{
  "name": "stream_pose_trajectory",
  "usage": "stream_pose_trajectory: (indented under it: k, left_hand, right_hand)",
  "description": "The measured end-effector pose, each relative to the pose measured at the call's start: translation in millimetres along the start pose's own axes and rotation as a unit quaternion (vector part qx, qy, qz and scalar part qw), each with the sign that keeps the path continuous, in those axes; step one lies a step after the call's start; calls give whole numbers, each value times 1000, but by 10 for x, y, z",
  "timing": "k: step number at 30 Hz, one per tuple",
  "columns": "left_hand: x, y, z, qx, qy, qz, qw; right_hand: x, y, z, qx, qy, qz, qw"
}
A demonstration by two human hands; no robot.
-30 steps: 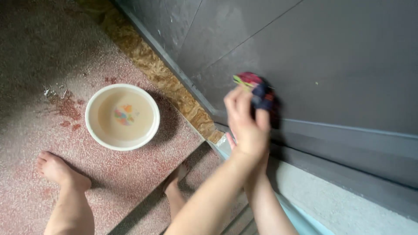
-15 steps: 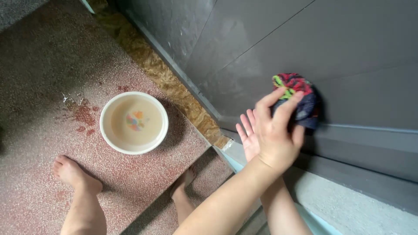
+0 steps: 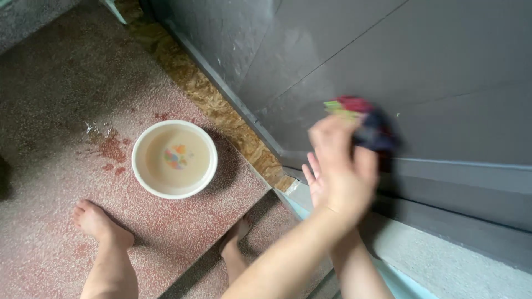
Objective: Cleaning a door and its frame using a cloth and a bucket of water.
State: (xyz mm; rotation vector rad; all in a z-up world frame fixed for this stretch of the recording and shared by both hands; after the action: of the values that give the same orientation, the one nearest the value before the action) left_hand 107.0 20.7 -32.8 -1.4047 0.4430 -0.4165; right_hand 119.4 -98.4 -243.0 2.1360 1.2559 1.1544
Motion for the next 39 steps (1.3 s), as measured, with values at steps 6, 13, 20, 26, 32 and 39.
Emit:
stream_pose_trajectory:
  k: [6,13,20,26,32,39]
  left_hand:
    - [144,218,20,50,-13,-37,998]
    - [58,1117,572,-32,-99,29,994]
    - [-23,-117,347,39,8,-58,998]
    - [64,493,647,27,-62,2,998]
    - [108,1400,944,-37,-103,97,989]
    - [-14,-106,534,90,-1,-68,994]
  right_hand:
    - [567,307,-377,-21,-53,-77,995]
    - [514,189,-253,34,-34,13,999]
    - [555,159,-152,32,-72,1,997]
    - [458,241,-136,-22,-19,-63,998]
    - [564,212,-195,45,-31,9,998]
    - [420,129,-21,-22,-3,-80,997]
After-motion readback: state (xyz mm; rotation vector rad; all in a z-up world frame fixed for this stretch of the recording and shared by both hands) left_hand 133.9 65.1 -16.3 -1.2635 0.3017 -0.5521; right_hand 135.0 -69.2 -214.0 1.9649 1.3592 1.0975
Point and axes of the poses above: each hand's wrist, its own z-axis towards the middle knuckle, its own x-axis out of the palm, y = z × x, the point moved 5 cm from there along z, towards the middle knuckle, and after that the axes turned 12 degrees about -y, right-handed, at the moved point
